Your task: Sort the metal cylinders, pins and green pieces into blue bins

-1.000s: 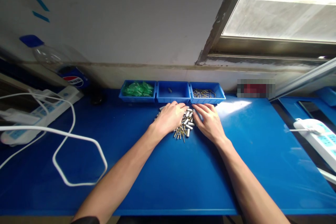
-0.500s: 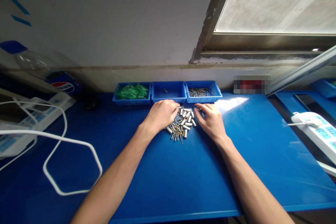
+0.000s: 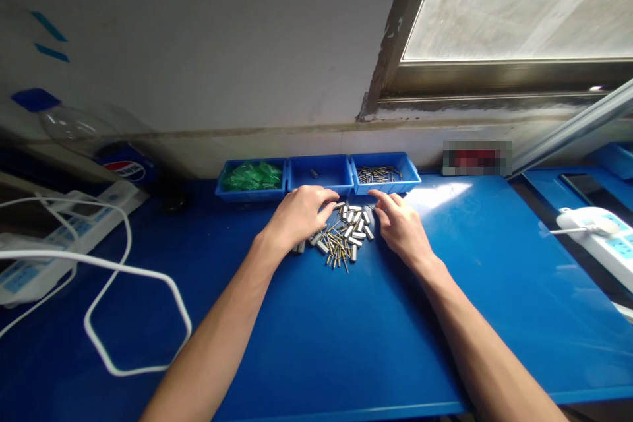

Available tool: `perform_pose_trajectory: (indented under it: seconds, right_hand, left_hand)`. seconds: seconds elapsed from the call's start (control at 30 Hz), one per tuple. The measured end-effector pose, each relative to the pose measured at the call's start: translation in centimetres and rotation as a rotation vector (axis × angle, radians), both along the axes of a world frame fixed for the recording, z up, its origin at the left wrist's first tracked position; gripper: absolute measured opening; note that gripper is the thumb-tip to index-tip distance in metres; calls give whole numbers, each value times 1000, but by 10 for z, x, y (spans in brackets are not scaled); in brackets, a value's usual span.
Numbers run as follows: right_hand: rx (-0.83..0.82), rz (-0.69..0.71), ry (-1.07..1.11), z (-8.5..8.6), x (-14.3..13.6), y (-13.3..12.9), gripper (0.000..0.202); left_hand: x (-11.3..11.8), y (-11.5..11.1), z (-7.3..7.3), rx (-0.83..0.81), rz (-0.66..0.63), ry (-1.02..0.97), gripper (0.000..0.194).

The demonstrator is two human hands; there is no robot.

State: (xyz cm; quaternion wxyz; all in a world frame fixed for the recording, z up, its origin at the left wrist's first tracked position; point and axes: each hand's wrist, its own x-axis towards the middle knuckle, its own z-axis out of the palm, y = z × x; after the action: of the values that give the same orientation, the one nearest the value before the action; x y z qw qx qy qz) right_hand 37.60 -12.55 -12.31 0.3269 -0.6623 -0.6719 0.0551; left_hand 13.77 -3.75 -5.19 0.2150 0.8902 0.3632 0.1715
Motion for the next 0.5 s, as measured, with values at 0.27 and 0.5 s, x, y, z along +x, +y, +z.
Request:
perform_pose_trajectory:
  seconds: [0.27,0.5]
  right_hand:
    - [81,129,802,20,-20,-4,36]
    - [15,154,976,23,-30,-6,36]
  left_hand:
    - [1,-2,7,-104,-136,-197,29]
    - [5,-2,5,-82,-211,-200,16]
